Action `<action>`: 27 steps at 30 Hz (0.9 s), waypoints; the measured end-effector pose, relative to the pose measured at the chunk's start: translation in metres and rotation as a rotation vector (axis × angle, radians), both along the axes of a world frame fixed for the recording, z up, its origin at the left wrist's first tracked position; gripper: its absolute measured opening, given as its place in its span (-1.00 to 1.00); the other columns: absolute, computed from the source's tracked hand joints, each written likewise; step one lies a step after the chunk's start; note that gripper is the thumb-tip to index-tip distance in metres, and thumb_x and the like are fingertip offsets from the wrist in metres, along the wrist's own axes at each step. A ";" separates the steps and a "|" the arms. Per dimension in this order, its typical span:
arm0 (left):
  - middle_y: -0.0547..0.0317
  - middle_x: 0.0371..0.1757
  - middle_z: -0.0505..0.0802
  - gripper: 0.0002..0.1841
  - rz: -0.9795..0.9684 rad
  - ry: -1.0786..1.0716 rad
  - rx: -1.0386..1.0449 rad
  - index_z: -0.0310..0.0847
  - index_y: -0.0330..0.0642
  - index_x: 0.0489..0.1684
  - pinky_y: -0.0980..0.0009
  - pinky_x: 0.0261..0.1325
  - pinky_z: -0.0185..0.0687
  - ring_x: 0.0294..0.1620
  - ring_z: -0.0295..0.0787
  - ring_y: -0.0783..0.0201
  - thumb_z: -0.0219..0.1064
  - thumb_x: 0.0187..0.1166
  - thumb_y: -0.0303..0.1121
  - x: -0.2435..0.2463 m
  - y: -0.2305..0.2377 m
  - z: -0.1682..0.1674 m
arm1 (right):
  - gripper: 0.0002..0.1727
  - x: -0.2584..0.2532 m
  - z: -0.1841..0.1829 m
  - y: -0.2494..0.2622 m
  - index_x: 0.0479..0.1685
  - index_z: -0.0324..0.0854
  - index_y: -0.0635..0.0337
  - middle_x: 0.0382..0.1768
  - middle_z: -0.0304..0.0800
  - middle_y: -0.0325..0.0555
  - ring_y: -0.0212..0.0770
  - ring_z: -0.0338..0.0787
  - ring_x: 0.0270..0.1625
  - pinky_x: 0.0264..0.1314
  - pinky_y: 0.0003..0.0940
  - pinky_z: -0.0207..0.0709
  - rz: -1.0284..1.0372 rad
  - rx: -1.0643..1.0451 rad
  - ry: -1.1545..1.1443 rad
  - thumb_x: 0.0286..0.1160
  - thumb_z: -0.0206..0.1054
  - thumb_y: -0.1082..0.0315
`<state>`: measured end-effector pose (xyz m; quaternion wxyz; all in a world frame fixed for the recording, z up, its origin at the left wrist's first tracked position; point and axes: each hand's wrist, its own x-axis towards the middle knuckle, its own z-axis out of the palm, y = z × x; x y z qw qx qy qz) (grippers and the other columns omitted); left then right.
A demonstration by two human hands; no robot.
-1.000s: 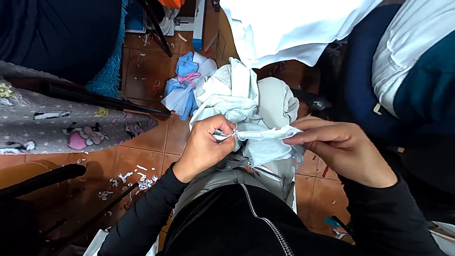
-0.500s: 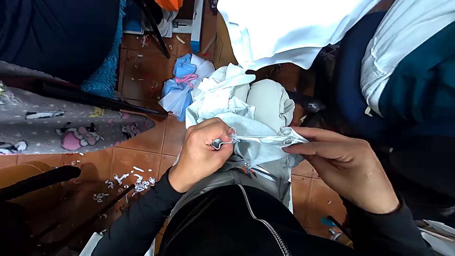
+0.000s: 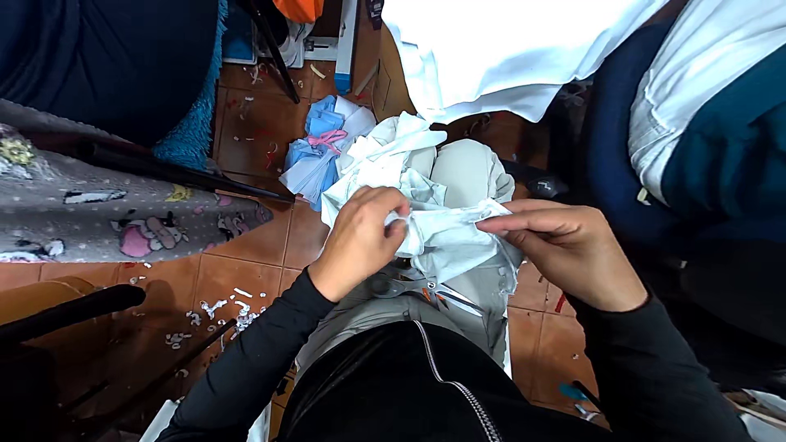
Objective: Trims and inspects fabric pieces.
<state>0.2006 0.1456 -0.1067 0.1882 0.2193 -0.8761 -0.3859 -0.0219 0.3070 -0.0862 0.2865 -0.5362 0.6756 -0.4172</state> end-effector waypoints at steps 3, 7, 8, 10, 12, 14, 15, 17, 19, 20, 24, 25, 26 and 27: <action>-0.10 0.15 0.79 -0.76 -0.128 0.102 -0.342 0.71 -0.14 0.14 -0.05 0.26 0.53 0.23 0.69 -0.09 0.37 0.60 -0.30 0.013 0.026 0.021 | -0.75 -0.008 0.002 -0.008 -0.15 0.91 0.14 -0.06 0.92 -0.25 -0.55 0.84 0.01 0.14 -0.66 0.71 0.024 0.012 0.066 0.45 0.29 0.53; 0.06 -0.28 0.81 -0.88 -0.557 -0.047 -0.171 0.78 -0.21 -0.15 0.19 -0.22 0.78 -0.22 0.83 0.10 0.31 0.58 -0.49 0.027 0.049 -0.017 | -0.78 -0.012 0.005 -0.013 -0.11 0.89 0.14 -0.06 0.90 -0.29 -0.59 0.83 -0.04 0.07 -0.71 0.71 0.048 0.030 0.047 0.49 0.33 0.51; -0.02 -0.20 0.84 -0.87 -0.564 -0.182 -0.201 0.79 -0.24 -0.09 0.10 -0.16 0.79 -0.13 0.85 0.01 0.33 0.56 -0.51 0.030 0.051 -0.032 | -0.79 -0.013 0.006 -0.014 -0.11 0.89 0.14 -0.07 0.90 -0.29 -0.58 0.83 -0.05 0.05 -0.70 0.72 0.062 0.028 0.042 0.49 0.33 0.51; -0.10 -0.05 0.84 -0.79 -0.539 -0.368 -0.283 0.77 -0.25 0.06 0.01 -0.14 0.78 -0.02 0.84 -0.09 0.36 0.54 -0.53 0.033 0.054 -0.046 | -0.78 -0.013 0.016 -0.016 -0.13 0.90 0.11 -0.08 0.90 -0.32 -0.55 0.84 -0.07 0.03 -0.67 0.74 0.099 0.025 0.055 0.48 0.32 0.48; -0.11 -0.04 0.84 -0.71 -0.517 -0.466 -0.381 0.77 -0.23 0.17 0.04 -0.22 0.75 -0.07 0.85 -0.09 0.36 0.52 -0.53 0.031 0.062 -0.041 | -0.75 -0.010 0.042 -0.010 -0.12 0.91 0.02 -0.09 0.89 -0.39 -0.54 0.83 -0.10 -0.03 -0.63 0.76 0.186 0.016 0.107 0.51 0.28 0.43; -0.13 -0.05 0.83 -0.68 -0.472 -0.495 -0.444 0.78 -0.21 0.20 0.08 -0.31 0.70 -0.12 0.83 -0.10 0.36 0.49 -0.56 0.029 0.066 -0.037 | -0.74 -0.010 0.082 -0.001 -0.08 0.88 -0.11 -0.02 0.85 -0.46 -0.55 0.80 -0.03 0.01 -0.60 0.74 0.325 -0.004 0.213 0.59 0.24 0.33; -0.13 -0.07 0.83 -0.72 -0.409 -0.450 -0.477 0.79 -0.21 0.11 0.06 -0.33 0.69 -0.13 0.82 -0.11 0.39 0.46 -0.57 0.028 0.067 -0.041 | -0.74 -0.011 0.097 0.001 -0.09 0.89 -0.13 0.02 0.87 -0.45 -0.54 0.81 0.03 0.07 -0.59 0.75 0.372 -0.007 0.250 0.60 0.23 0.32; -0.13 -0.07 0.86 -0.80 -0.275 -0.337 -0.491 0.82 -0.21 -0.05 -0.08 -0.25 0.74 -0.04 0.85 -0.17 0.44 0.41 -0.55 0.025 0.065 -0.055 | -0.71 -0.017 0.102 -0.005 -0.14 0.90 -0.09 -0.02 0.87 -0.38 -0.52 0.80 0.00 0.03 -0.57 0.72 0.425 -0.008 0.405 0.55 0.19 0.34; -0.08 -0.08 0.88 -0.85 -0.236 -0.334 -0.451 0.82 -0.18 -0.10 -0.17 -0.01 0.72 0.06 0.84 -0.14 0.42 0.46 -0.52 0.015 0.062 -0.062 | -0.68 -0.022 0.090 -0.018 -0.21 0.91 -0.06 -0.13 0.90 -0.35 -0.50 0.84 -0.10 -0.11 -0.53 0.73 0.406 0.027 0.548 0.43 0.18 0.38; -0.10 -0.12 0.87 -0.84 -0.258 -0.375 -0.444 0.82 -0.20 -0.09 -0.16 -0.01 0.71 0.03 0.84 -0.16 0.41 0.46 -0.54 0.009 0.060 -0.060 | -0.68 -0.024 0.087 -0.022 -0.21 0.91 -0.05 -0.14 0.90 -0.36 -0.50 0.84 -0.11 -0.11 -0.54 0.73 0.398 0.057 0.569 0.42 0.18 0.39; -0.23 0.06 0.84 -0.80 -0.438 -0.456 -0.247 0.84 -0.28 -0.10 -0.14 -0.18 0.78 -0.12 0.85 -0.22 0.49 0.36 -0.61 0.019 0.039 -0.034 | -0.70 -0.030 0.085 -0.023 -0.18 0.91 -0.01 -0.10 0.89 -0.34 -0.55 0.82 -0.09 -0.04 -0.59 0.72 0.301 0.120 0.538 0.46 0.20 0.36; -0.20 0.16 0.82 -0.77 -0.475 -0.422 -0.191 0.85 -0.21 -0.09 -0.12 -0.20 0.80 -0.14 0.86 -0.19 0.53 0.32 -0.60 0.034 0.027 -0.028 | -0.70 -0.032 0.083 -0.021 -0.18 0.91 -0.02 -0.09 0.89 -0.35 -0.56 0.82 -0.08 -0.02 -0.59 0.72 0.272 0.127 0.523 0.45 0.20 0.36; -0.13 0.23 0.80 -0.67 -0.520 -0.394 -0.142 0.85 -0.11 -0.01 -0.11 -0.25 0.80 -0.17 0.85 -0.14 0.59 0.25 -0.60 0.051 0.013 -0.022 | -0.70 -0.034 0.081 -0.019 -0.18 0.91 -0.02 -0.10 0.89 -0.35 -0.56 0.82 -0.08 -0.02 -0.59 0.72 0.251 0.126 0.504 0.44 0.21 0.37; -0.06 0.27 0.80 -0.50 -0.566 -0.374 -0.078 0.83 -0.01 0.14 -0.10 -0.23 0.81 -0.14 0.86 -0.09 0.64 0.14 -0.60 0.069 -0.001 -0.015 | -0.71 -0.036 0.078 -0.016 -0.18 0.91 -0.01 -0.10 0.89 -0.34 -0.55 0.82 -0.09 -0.03 -0.60 0.72 0.243 0.122 0.478 0.43 0.21 0.39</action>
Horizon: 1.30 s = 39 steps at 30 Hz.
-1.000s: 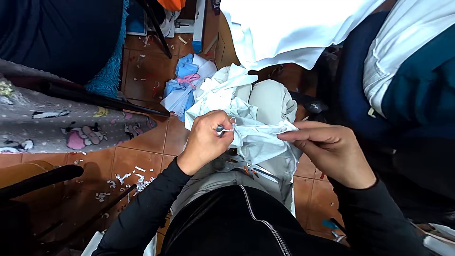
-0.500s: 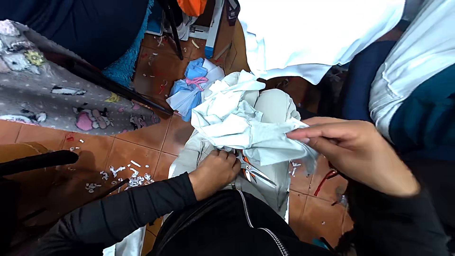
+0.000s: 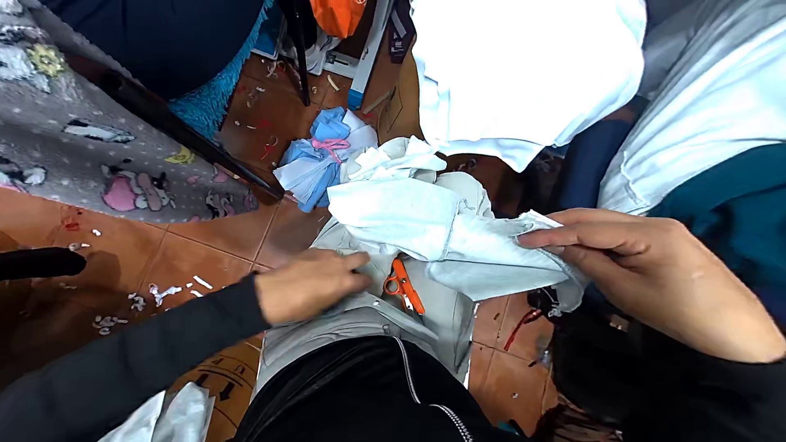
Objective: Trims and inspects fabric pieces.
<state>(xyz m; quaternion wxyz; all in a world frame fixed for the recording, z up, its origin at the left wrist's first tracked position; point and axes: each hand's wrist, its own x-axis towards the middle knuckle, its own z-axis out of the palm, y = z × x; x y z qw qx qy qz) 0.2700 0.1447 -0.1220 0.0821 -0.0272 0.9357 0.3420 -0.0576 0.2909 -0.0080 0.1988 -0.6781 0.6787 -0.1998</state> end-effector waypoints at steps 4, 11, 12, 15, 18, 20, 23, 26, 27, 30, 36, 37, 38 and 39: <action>0.35 0.18 0.82 -0.27 0.050 -0.009 0.242 0.73 0.20 0.33 0.22 -0.04 0.86 0.02 0.82 0.32 0.67 -0.07 -0.44 0.050 -0.044 0.030 | -0.71 0.000 -0.007 0.008 -0.13 0.91 0.01 -0.04 0.89 -0.36 -0.57 0.82 -0.02 0.07 -0.66 0.72 0.028 -0.014 -0.090 0.45 0.23 0.44; 0.19 -0.28 0.66 -0.28 0.191 0.238 -0.145 0.78 -0.06 -0.26 0.33 -0.60 0.51 -0.49 0.61 0.31 0.31 0.24 0.50 0.012 -0.083 0.047 | -0.74 0.006 -0.012 0.014 -0.13 0.89 0.01 0.02 0.87 -0.39 -0.55 0.81 0.05 0.13 -0.65 0.72 0.043 -0.037 -0.168 0.51 0.24 0.41; 0.19 -0.46 0.65 -0.37 0.151 0.273 -0.201 0.76 -0.13 -0.27 0.27 -0.61 0.47 -0.57 0.60 0.25 0.28 0.38 0.36 0.003 -0.090 0.042 | -0.74 0.006 -0.011 0.015 -0.13 0.89 -0.01 0.03 0.87 -0.40 -0.56 0.81 0.05 0.13 -0.65 0.72 0.033 -0.027 -0.174 0.51 0.24 0.41; 0.21 -0.64 0.63 -0.69 0.016 0.256 -0.325 0.68 -0.15 -0.11 0.13 -0.60 0.47 -0.62 0.67 0.11 0.33 0.37 -0.13 -0.026 -0.107 0.038 | -0.73 0.007 -0.010 0.016 -0.13 0.89 -0.03 0.03 0.86 -0.42 -0.57 0.81 0.04 0.12 -0.65 0.73 0.014 0.005 -0.173 0.51 0.23 0.39; 0.09 -0.51 0.71 -0.71 -0.150 0.237 -0.360 0.62 -0.21 0.05 0.05 -0.51 0.58 -0.48 0.76 -0.01 0.31 0.38 -0.39 -0.051 -0.111 0.039 | -0.72 0.006 -0.010 0.016 -0.17 0.91 -0.08 0.02 0.86 -0.45 -0.60 0.79 0.03 0.09 -0.70 0.70 0.023 0.032 -0.140 0.51 0.22 0.35; -0.03 -0.36 0.77 -0.64 -0.240 0.231 -0.377 0.61 -0.25 0.19 -0.01 -0.42 0.63 -0.35 0.81 -0.09 0.32 0.40 -0.46 -0.067 -0.111 0.039 | -0.72 0.006 -0.008 0.016 -0.15 0.91 -0.12 0.06 0.86 -0.46 -0.61 0.79 0.05 0.09 -0.71 0.70 0.036 0.044 -0.149 0.53 0.22 0.33; -0.14 -0.24 0.76 -0.53 -0.348 0.231 -0.444 0.58 -0.23 0.34 -0.06 -0.32 0.65 -0.22 0.81 -0.19 0.36 0.37 -0.50 -0.088 -0.115 0.039 | -0.69 0.005 -0.003 0.014 -0.14 0.91 -0.12 0.07 0.85 -0.45 -0.60 0.79 0.05 0.09 -0.70 0.71 0.051 0.057 -0.157 0.51 0.20 0.36; -0.13 -0.21 0.75 -0.46 -0.417 0.216 -0.490 0.57 -0.17 0.38 -0.06 -0.34 0.62 -0.24 0.79 -0.18 0.41 0.29 -0.47 -0.107 -0.120 0.042 | -0.69 0.003 -0.002 0.012 -0.15 0.91 -0.12 0.09 0.86 -0.41 -0.56 0.80 0.12 0.15 -0.67 0.72 0.081 0.062 -0.161 0.53 0.19 0.38; -0.13 -0.19 0.75 -0.45 -0.439 0.211 -0.491 0.56 -0.16 0.40 -0.06 -0.35 0.61 -0.24 0.79 -0.18 0.41 0.31 -0.47 -0.112 -0.120 0.044 | -0.69 0.003 -0.003 0.011 -0.15 0.90 -0.13 0.09 0.87 -0.40 -0.54 0.81 0.12 0.15 -0.66 0.72 0.091 0.063 -0.168 0.54 0.19 0.37; -0.10 -0.23 0.76 -0.51 -0.494 0.229 -0.463 0.59 -0.14 0.33 -0.03 -0.38 0.58 -0.27 0.79 -0.15 0.42 0.32 -0.46 -0.125 -0.122 0.042 | -0.69 -0.001 -0.004 0.011 -0.17 0.91 -0.11 0.06 0.88 -0.37 -0.51 0.81 0.12 0.15 -0.64 0.71 0.125 0.064 -0.192 0.54 0.19 0.37; -0.02 -0.29 0.74 -0.44 -0.588 0.190 -0.392 0.60 -0.05 0.37 -0.02 -0.36 0.56 -0.31 0.77 -0.09 0.52 0.26 -0.41 -0.134 -0.124 0.034 | -0.70 -0.007 -0.004 0.011 -0.16 0.90 -0.09 0.07 0.88 -0.35 -0.50 0.82 0.12 0.17 -0.62 0.72 0.125 0.068 -0.199 0.56 0.18 0.38; 0.00 -0.31 0.73 -0.44 -0.592 0.182 -0.390 0.60 -0.04 0.35 0.00 -0.39 0.55 -0.34 0.76 -0.07 0.53 0.26 -0.41 -0.133 -0.124 0.034 | -0.69 -0.007 -0.003 0.011 -0.17 0.90 -0.08 0.07 0.88 -0.35 -0.49 0.82 0.13 0.17 -0.62 0.72 0.116 0.072 -0.197 0.56 0.18 0.38; 0.01 -0.33 0.73 -0.45 -0.591 0.173 -0.387 0.61 -0.04 0.33 0.01 -0.41 0.54 -0.36 0.75 -0.05 0.54 0.26 -0.41 -0.133 -0.124 0.034 | -0.69 -0.008 -0.003 0.011 -0.18 0.90 -0.08 0.07 0.88 -0.35 -0.49 0.81 0.13 0.17 -0.62 0.72 0.108 0.076 -0.194 0.55 0.18 0.38; 0.03 -0.34 0.73 -0.46 -0.588 0.169 -0.383 0.61 -0.03 0.32 0.02 -0.43 0.54 -0.38 0.75 -0.04 0.54 0.25 -0.41 -0.132 -0.125 0.033 | -0.69 -0.009 -0.004 0.011 -0.18 0.90 -0.09 0.07 0.88 -0.35 -0.49 0.81 0.13 0.17 -0.62 0.71 0.105 0.077 -0.192 0.55 0.18 0.38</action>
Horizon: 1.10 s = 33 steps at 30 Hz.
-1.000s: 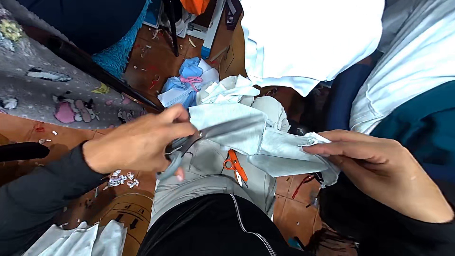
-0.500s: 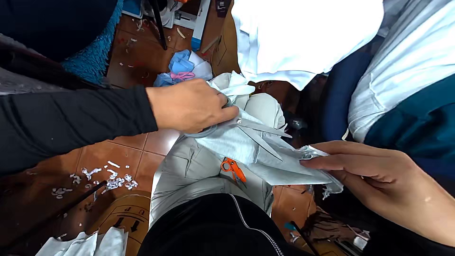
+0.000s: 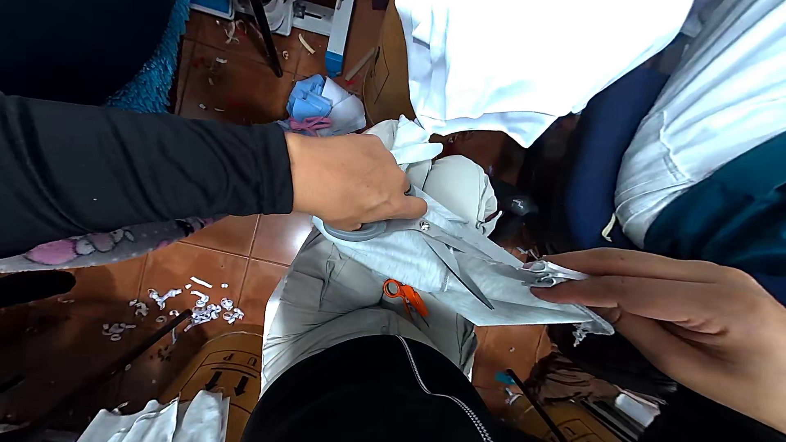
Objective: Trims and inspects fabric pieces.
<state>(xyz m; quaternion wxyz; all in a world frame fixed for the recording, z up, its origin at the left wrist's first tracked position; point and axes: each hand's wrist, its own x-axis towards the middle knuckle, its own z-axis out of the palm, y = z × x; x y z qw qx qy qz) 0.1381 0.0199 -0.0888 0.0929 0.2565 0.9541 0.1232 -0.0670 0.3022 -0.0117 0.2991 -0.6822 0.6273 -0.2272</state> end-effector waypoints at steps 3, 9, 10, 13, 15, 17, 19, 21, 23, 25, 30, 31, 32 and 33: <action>0.09 -0.43 0.71 -0.49 0.018 -0.014 0.040 0.64 -0.02 0.27 0.05 -0.50 0.49 -0.47 0.72 0.01 0.52 0.24 -0.44 0.003 -0.002 -0.003 | -0.69 -0.002 -0.001 0.001 -0.17 0.90 -0.10 0.07 0.87 -0.37 -0.50 0.81 0.13 0.17 -0.62 0.71 0.001 0.003 -0.003 0.56 0.18 0.37; 0.14 -0.55 0.64 -0.48 0.044 -0.047 0.070 0.65 -0.02 0.25 0.07 -0.56 0.44 -0.57 0.65 0.05 0.50 0.20 -0.48 0.008 -0.004 -0.004 | -0.69 -0.003 -0.003 -0.001 -0.15 0.90 -0.12 0.08 0.87 -0.38 -0.51 0.81 0.12 0.17 -0.61 0.72 0.002 -0.016 0.002 0.57 0.18 0.37; 0.16 -0.57 0.62 -0.50 0.046 -0.043 0.076 0.66 -0.01 0.22 0.08 -0.56 0.44 -0.58 0.64 0.06 0.50 0.19 -0.47 0.009 -0.004 -0.004 | -0.69 -0.003 -0.003 -0.001 -0.16 0.90 -0.11 0.08 0.87 -0.38 -0.50 0.81 0.12 0.17 -0.62 0.72 0.003 -0.015 0.000 0.56 0.18 0.37; 0.17 -0.57 0.63 -0.54 0.053 -0.063 0.093 0.66 -0.03 0.16 0.09 -0.56 0.45 -0.58 0.65 0.07 0.52 0.20 -0.46 0.011 -0.004 -0.005 | -0.68 -0.004 -0.003 -0.002 -0.18 0.91 -0.11 0.06 0.87 -0.37 -0.50 0.81 0.11 0.15 -0.63 0.72 -0.004 -0.017 0.010 0.55 0.18 0.38; 0.13 -0.53 0.66 -0.51 0.064 -0.078 0.113 0.66 -0.06 0.20 0.08 -0.55 0.48 -0.56 0.67 0.05 0.52 0.19 -0.49 0.014 -0.004 -0.006 | -0.68 -0.004 -0.003 -0.001 -0.19 0.91 -0.11 0.07 0.87 -0.37 -0.51 0.80 0.12 0.16 -0.64 0.71 -0.016 -0.023 0.019 0.53 0.18 0.39; 0.13 -0.52 0.68 -0.51 0.083 -0.082 0.150 0.66 -0.07 0.21 0.08 -0.55 0.50 -0.55 0.68 0.05 0.50 0.21 -0.51 0.018 -0.003 -0.009 | -0.69 -0.004 -0.004 -0.001 -0.18 0.91 -0.11 0.08 0.87 -0.38 -0.51 0.80 0.14 0.19 -0.63 0.71 -0.028 -0.029 0.011 0.54 0.19 0.38; 0.14 -0.52 0.69 -0.53 0.106 -0.114 0.167 0.66 -0.08 0.21 0.10 -0.54 0.50 -0.56 0.68 0.07 0.47 0.23 -0.55 0.021 -0.001 -0.010 | -0.70 -0.004 -0.006 0.000 -0.17 0.90 -0.09 0.07 0.87 -0.39 -0.50 0.80 0.14 0.20 -0.62 0.72 -0.051 -0.035 -0.016 0.52 0.20 0.40; 0.13 -0.50 0.70 -0.50 0.119 -0.143 0.178 0.65 -0.10 0.23 0.11 -0.52 0.53 -0.55 0.69 0.08 0.50 0.23 -0.56 0.024 0.000 -0.008 | -0.71 -0.003 -0.007 0.000 -0.14 0.90 -0.10 0.07 0.86 -0.41 -0.53 0.80 0.12 0.18 -0.64 0.72 -0.087 -0.037 -0.033 0.54 0.22 0.40; 0.11 -0.46 0.74 -0.45 0.135 -0.175 0.182 0.63 -0.12 0.28 0.08 -0.45 0.59 -0.50 0.73 0.06 0.53 0.20 -0.59 0.027 0.002 -0.006 | -0.73 -0.002 -0.008 0.001 -0.11 0.90 -0.10 0.07 0.85 -0.44 -0.54 0.80 0.10 0.16 -0.64 0.72 -0.122 -0.038 -0.054 0.60 0.24 0.35; 0.11 -0.44 0.76 -0.41 0.146 -0.179 0.192 0.62 -0.13 0.31 0.07 -0.43 0.61 -0.48 0.75 0.06 0.55 0.17 -0.60 0.030 0.003 -0.007 | -0.75 -0.001 -0.010 0.001 -0.10 0.88 -0.08 0.05 0.85 -0.45 -0.55 0.80 0.06 0.13 -0.65 0.73 -0.147 -0.043 -0.084 0.61 0.24 0.34; 0.17 -0.50 0.72 -0.42 0.155 -0.189 0.182 0.61 -0.11 0.29 0.13 -0.47 0.59 -0.52 0.72 0.11 0.53 0.18 -0.61 0.036 0.006 -0.007 | -0.77 0.000 -0.015 0.001 -0.09 0.88 0.01 0.03 0.86 -0.40 -0.54 0.82 -0.03 0.01 -0.68 0.75 -0.178 -0.041 -0.171 0.57 0.27 0.38; 0.17 -0.52 0.71 -0.42 0.160 -0.192 0.180 0.61 -0.11 0.30 0.13 -0.47 0.59 -0.52 0.72 0.11 0.53 0.19 -0.61 0.037 0.006 -0.007 | -0.78 0.000 -0.015 0.001 -0.09 0.88 0.01 0.01 0.86 -0.40 -0.55 0.81 -0.06 -0.03 -0.69 0.74 -0.184 -0.042 -0.179 0.56 0.27 0.37; 0.17 -0.54 0.70 -0.42 0.165 -0.197 0.180 0.61 -0.12 0.32 0.14 -0.48 0.59 -0.53 0.72 0.11 0.53 0.20 -0.61 0.038 0.007 -0.006 | -0.79 0.000 -0.016 0.001 -0.10 0.87 0.01 0.00 0.86 -0.41 -0.56 0.81 -0.08 -0.05 -0.70 0.73 -0.190 -0.046 -0.183 0.56 0.28 0.36; 0.17 -0.55 0.69 -0.41 0.169 -0.203 0.186 0.61 -0.13 0.33 0.14 -0.48 0.59 -0.54 0.71 0.11 0.53 0.20 -0.61 0.039 0.007 -0.004 | -0.80 0.001 -0.016 0.001 -0.11 0.87 0.00 -0.01 0.86 -0.41 -0.55 0.81 -0.08 -0.04 -0.69 0.74 -0.197 -0.051 -0.189 0.58 0.29 0.35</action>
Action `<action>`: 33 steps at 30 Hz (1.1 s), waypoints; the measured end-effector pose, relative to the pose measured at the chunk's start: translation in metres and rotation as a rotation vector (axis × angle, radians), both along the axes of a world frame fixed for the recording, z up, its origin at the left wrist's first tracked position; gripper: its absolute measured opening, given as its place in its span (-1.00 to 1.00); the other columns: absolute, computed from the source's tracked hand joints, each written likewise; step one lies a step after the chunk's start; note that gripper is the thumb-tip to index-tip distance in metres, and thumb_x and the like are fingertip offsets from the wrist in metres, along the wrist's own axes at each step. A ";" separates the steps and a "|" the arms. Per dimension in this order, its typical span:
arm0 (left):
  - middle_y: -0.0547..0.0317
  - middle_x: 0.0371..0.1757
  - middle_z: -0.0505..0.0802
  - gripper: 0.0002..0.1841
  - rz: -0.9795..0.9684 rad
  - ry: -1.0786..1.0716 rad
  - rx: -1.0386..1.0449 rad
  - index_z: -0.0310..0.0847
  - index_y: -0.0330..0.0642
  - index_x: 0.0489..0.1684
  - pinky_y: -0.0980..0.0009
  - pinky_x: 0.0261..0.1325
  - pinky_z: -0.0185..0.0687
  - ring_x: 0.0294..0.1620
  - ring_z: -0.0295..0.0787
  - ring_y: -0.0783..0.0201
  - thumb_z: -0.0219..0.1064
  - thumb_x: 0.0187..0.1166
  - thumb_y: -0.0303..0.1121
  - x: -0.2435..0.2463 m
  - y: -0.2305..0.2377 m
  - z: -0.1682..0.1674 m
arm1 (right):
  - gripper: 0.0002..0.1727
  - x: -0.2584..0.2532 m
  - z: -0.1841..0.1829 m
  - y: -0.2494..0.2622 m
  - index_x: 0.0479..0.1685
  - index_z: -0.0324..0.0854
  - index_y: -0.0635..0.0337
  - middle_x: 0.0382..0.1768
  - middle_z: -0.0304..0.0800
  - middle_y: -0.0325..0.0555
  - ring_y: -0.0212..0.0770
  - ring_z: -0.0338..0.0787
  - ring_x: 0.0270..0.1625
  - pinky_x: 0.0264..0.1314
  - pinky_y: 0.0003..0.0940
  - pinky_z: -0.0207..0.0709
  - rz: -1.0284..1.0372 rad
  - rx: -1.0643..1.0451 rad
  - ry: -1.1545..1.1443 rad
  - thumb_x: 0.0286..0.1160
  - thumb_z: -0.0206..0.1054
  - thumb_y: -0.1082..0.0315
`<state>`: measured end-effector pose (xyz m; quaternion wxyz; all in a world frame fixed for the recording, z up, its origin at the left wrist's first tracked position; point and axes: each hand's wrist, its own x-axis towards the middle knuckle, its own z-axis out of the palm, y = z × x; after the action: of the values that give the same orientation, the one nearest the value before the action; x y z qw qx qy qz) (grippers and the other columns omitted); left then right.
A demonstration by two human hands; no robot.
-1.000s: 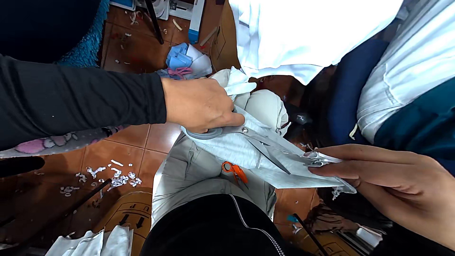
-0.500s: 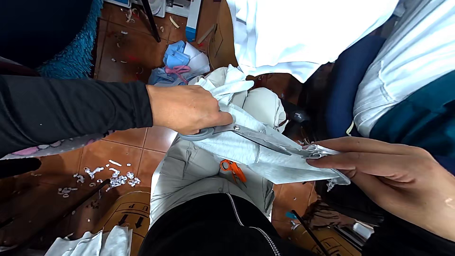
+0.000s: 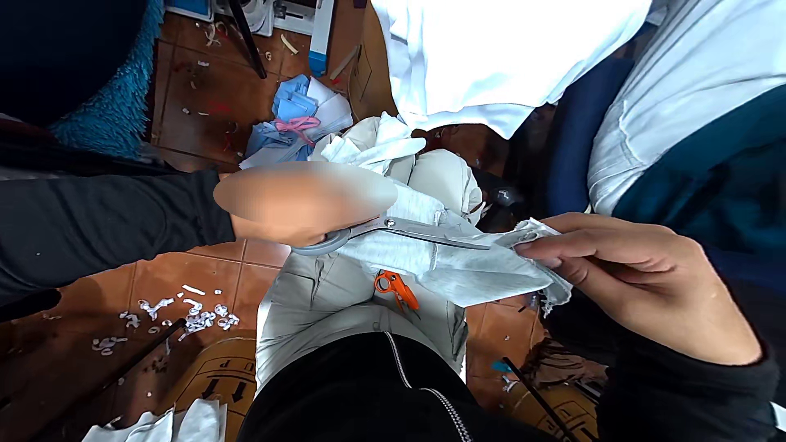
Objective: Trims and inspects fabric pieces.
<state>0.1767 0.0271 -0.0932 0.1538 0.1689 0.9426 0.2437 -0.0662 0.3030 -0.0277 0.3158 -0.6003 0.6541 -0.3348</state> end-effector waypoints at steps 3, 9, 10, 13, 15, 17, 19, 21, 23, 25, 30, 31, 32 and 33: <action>0.19 -0.60 0.67 -0.45 0.019 0.033 0.034 0.64 -0.13 0.28 0.16 -0.51 0.58 -0.59 0.69 0.14 0.50 0.19 -0.61 0.004 0.001 -0.002 | -0.83 0.002 -0.002 -0.002 -0.11 0.88 -0.02 -0.02 0.86 -0.42 -0.56 0.81 -0.10 -0.08 -0.69 0.74 -0.037 -0.026 -0.039 0.58 0.34 0.34; 0.22 -0.60 0.67 -0.54 0.064 0.115 0.080 0.61 -0.14 0.16 0.15 -0.57 0.56 -0.59 0.69 0.14 0.47 0.20 -0.53 0.009 0.003 -0.006 | -0.85 0.010 -0.007 -0.004 -0.07 0.88 -0.05 -0.05 0.87 -0.44 -0.52 0.83 -0.06 -0.01 -0.64 0.75 -0.129 -0.081 -0.094 0.56 0.40 0.33; 0.23 -0.60 0.66 -0.56 0.071 0.132 0.081 0.60 -0.14 0.15 0.15 -0.59 0.55 -0.60 0.69 0.14 0.45 0.22 -0.50 0.009 0.004 -0.006 | -0.85 0.012 -0.008 -0.004 -0.07 0.88 -0.05 -0.06 0.87 -0.44 -0.52 0.83 -0.06 -0.01 -0.64 0.75 -0.134 -0.089 -0.101 0.56 0.40 0.33; 0.21 -0.54 0.72 -0.53 0.080 0.140 0.091 0.59 -0.14 0.19 0.12 -0.55 0.60 -0.55 0.74 0.12 0.46 0.21 -0.48 0.008 0.009 -0.004 | -0.85 0.015 -0.010 -0.005 -0.06 0.88 -0.05 -0.06 0.88 -0.44 -0.52 0.83 -0.05 0.00 -0.64 0.75 -0.132 -0.101 -0.120 0.55 0.41 0.33; 0.19 -0.47 0.76 -0.47 0.079 0.110 0.073 0.57 -0.13 0.24 0.10 -0.48 0.64 -0.49 0.77 0.11 0.51 0.18 -0.50 0.006 0.011 0.000 | -0.84 0.017 -0.011 -0.006 -0.04 0.88 -0.05 -0.03 0.88 -0.43 -0.51 0.83 -0.03 0.02 -0.63 0.75 -0.131 -0.106 -0.126 0.54 0.42 0.34; 0.17 -0.41 0.79 -0.40 0.078 0.094 0.059 0.55 -0.14 0.32 0.09 -0.44 0.66 -0.45 0.80 0.10 0.53 0.16 -0.50 0.004 0.013 0.004 | -0.83 0.018 -0.011 -0.006 0.00 0.87 -0.06 0.00 0.87 -0.45 -0.51 0.83 0.01 0.06 -0.63 0.75 -0.137 -0.111 -0.118 0.56 0.42 0.33; 0.14 -0.40 0.80 -0.39 0.086 0.100 0.057 0.55 -0.17 0.34 0.08 -0.44 0.66 -0.44 0.80 0.08 0.53 0.17 -0.50 0.003 0.013 0.005 | -0.82 0.019 -0.010 -0.006 0.03 0.86 -0.05 0.01 0.87 -0.45 -0.51 0.83 0.01 0.05 -0.63 0.74 -0.153 -0.125 -0.102 0.57 0.41 0.33; 0.11 -0.37 0.80 -0.42 0.101 0.105 0.037 0.54 -0.18 0.33 0.07 -0.41 0.68 -0.41 0.81 0.06 0.52 0.21 -0.48 0.004 0.012 0.004 | -0.80 0.020 -0.010 -0.004 0.07 0.85 -0.03 0.01 0.87 -0.45 -0.52 0.82 0.00 0.05 -0.64 0.73 -0.181 -0.137 -0.078 0.57 0.40 0.34; 0.08 -0.34 0.81 -0.44 0.111 0.112 0.030 0.54 -0.21 0.35 0.06 -0.37 0.71 -0.38 0.83 0.05 0.50 0.25 -0.48 0.005 0.012 0.002 | -0.79 0.021 -0.010 -0.003 0.09 0.84 0.00 0.00 0.87 -0.44 -0.51 0.82 -0.01 0.04 -0.64 0.73 -0.198 -0.149 -0.068 0.56 0.41 0.36; 0.09 -0.35 0.81 -0.43 0.119 0.113 0.031 0.54 -0.22 0.35 0.07 -0.37 0.71 -0.38 0.83 0.05 0.49 0.24 -0.48 0.007 0.014 0.000 | -0.78 0.023 -0.010 -0.002 0.10 0.84 0.04 0.01 0.86 -0.40 -0.48 0.83 -0.01 0.03 -0.63 0.75 -0.199 -0.159 -0.077 0.55 0.42 0.38; 0.06 -0.28 0.82 -0.41 0.124 0.092 0.045 0.50 -0.23 0.41 0.08 -0.35 0.72 -0.35 0.84 0.05 0.47 0.27 -0.49 0.006 0.018 0.000 | -0.72 0.025 -0.010 -0.002 0.20 0.81 0.08 0.07 0.87 -0.39 -0.47 0.84 0.03 0.11 -0.60 0.75 -0.226 -0.172 -0.064 0.55 0.42 0.39; 0.06 -0.28 0.82 -0.41 0.124 0.092 0.044 0.50 -0.23 0.41 0.08 -0.34 0.72 -0.34 0.84 0.04 0.47 0.28 -0.50 0.005 0.018 0.000 | -0.69 0.026 -0.009 -0.002 0.24 0.79 0.09 0.08 0.87 -0.40 -0.49 0.84 0.01 0.09 -0.62 0.75 -0.234 -0.171 -0.061 0.54 0.42 0.40; 0.05 -0.27 0.82 -0.41 0.124 0.091 0.045 0.50 -0.24 0.42 0.07 -0.33 0.73 -0.33 0.85 0.03 0.47 0.29 -0.50 0.004 0.019 0.000 | -0.64 0.027 -0.007 -0.002 0.30 0.76 0.09 0.08 0.88 -0.43 -0.53 0.85 -0.04 0.05 -0.65 0.76 -0.244 -0.166 -0.061 0.54 0.43 0.41; 0.05 -0.29 0.82 -0.42 0.127 0.091 0.049 0.51 -0.24 0.40 0.07 -0.34 0.72 -0.34 0.84 0.03 0.47 0.29 -0.51 0.003 0.020 0.001 | -0.58 0.028 -0.006 -0.002 0.39 0.71 0.08 0.09 0.88 -0.45 -0.55 0.85 -0.06 0.02 -0.67 0.76 -0.250 -0.157 -0.067 0.52 0.44 0.41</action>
<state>0.1798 0.0471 -0.0926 0.0911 0.1235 0.9511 0.2679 -0.0386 0.3012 -0.0334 0.2455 -0.5254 0.6848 -0.4413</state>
